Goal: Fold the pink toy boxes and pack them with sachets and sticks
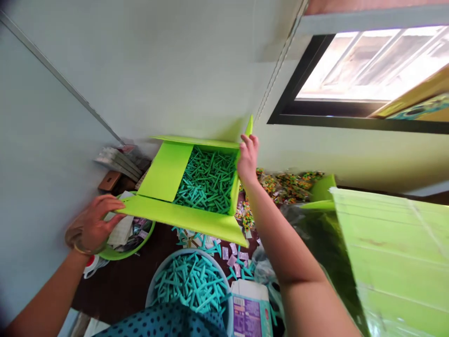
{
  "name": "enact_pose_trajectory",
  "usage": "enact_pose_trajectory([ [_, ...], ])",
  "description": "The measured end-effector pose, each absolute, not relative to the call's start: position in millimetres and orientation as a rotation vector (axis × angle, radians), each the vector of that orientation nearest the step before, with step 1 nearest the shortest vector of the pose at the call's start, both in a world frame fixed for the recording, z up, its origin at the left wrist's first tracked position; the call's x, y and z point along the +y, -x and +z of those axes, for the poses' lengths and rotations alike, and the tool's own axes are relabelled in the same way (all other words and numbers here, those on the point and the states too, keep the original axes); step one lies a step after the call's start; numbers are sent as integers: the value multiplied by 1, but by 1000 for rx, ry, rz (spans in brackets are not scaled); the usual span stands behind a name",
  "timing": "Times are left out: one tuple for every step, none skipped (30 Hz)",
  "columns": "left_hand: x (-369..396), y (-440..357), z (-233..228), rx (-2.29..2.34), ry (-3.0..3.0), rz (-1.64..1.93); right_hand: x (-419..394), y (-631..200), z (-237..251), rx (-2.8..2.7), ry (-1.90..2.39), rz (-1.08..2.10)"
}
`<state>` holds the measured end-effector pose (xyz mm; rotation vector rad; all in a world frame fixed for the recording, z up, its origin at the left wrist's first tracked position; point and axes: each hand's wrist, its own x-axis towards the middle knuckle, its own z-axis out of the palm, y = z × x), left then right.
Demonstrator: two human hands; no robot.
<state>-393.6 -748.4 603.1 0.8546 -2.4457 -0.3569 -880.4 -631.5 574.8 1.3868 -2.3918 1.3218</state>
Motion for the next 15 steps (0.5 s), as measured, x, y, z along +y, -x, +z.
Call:
enact_pose_trajectory([
  [-747,393,599,-2397,-861,-331,-633,874,566,-2410,-1339,1366],
  [-746,393,594,-2345,-874,-303,-635,870,560,-2422,-1305,1404],
  [-746,393,590,-2302,-890,-278,-636,869,556,-2431,-1295,1433],
  [-746,393,587,-2273,-903,-260,-637,872,555,-2438,-1312,1455],
  [-745,393,584,-2261,-904,-249,-637,877,556,-2444,-1341,1481],
  [-745,391,580,-2261,-893,-242,-636,883,558,-2450,-1356,1529],
  [-744,388,577,-2267,-875,-239,-635,889,560,-2458,-1351,1594],
  [-743,385,574,-2270,-857,-234,-634,892,562,-2471,-1316,1657],
  [-742,381,571,-2271,-843,-227,-635,892,563,-2487,-1255,1695],
  [-741,378,568,-2266,-832,-219,-638,888,563,-2503,-1187,1690],
  [-740,375,565,-2262,-828,-209,-641,882,562,-2516,-1134,1644],
  [-738,373,561,-2258,-830,-198,-645,874,562,-2523,-1104,1570],
  [-737,371,558,-2250,-839,-185,-647,867,562,-2521,-1099,1494],
  [-734,370,554,-2241,-851,-172,-648,862,563,-2512,-1112,1439],
  [-732,368,551,-2235,-862,-163,-646,862,566,-2507,-1135,1424],
])
